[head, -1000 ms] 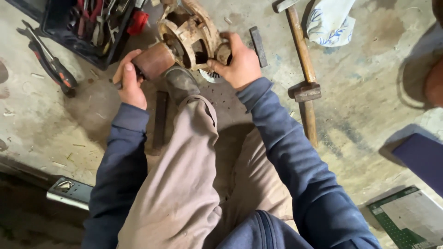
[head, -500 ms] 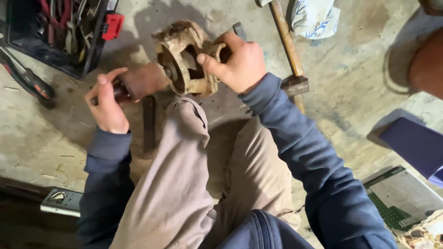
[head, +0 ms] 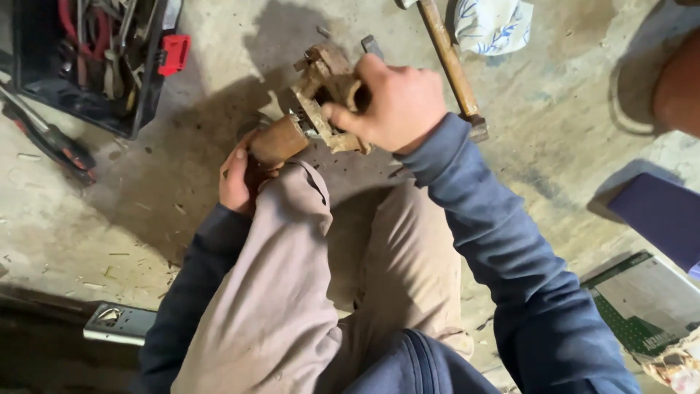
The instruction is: Disassembling an old electric motor housing and components using a hammer on a workshop floor.
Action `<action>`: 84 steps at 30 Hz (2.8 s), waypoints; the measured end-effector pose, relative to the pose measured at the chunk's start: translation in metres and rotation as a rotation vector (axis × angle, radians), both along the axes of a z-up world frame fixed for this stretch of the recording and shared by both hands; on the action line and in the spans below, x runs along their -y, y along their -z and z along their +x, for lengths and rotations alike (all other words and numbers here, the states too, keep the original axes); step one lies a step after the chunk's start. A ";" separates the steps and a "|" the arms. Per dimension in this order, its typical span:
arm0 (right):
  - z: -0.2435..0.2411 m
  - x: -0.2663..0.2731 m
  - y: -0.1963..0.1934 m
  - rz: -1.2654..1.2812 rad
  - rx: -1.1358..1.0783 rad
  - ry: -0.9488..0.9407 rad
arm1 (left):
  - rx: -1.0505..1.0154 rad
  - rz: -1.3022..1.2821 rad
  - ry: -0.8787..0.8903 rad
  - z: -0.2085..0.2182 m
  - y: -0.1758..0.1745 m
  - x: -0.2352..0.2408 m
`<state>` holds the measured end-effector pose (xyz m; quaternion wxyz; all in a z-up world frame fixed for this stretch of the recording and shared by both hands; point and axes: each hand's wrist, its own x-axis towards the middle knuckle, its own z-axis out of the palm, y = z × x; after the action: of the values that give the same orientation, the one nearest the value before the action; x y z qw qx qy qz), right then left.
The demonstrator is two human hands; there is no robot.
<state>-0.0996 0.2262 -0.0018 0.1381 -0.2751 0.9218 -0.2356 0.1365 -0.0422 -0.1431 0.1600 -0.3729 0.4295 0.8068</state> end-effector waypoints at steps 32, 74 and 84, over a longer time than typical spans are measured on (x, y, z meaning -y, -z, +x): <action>0.071 0.023 0.006 -0.371 0.182 0.010 | -0.061 -0.812 0.454 0.128 0.076 0.014; 0.093 -0.083 0.208 0.045 0.274 0.365 | -1.020 -1.392 0.763 -0.046 -0.149 -0.008; 0.242 -0.070 -0.021 -0.209 0.150 0.350 | -1.339 -1.233 0.882 -0.136 -0.162 -0.040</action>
<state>0.1426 0.2966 0.0196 0.1342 -0.1055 0.9131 -0.3702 0.0006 -0.0025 0.0193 -0.0503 0.3307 0.8725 0.3563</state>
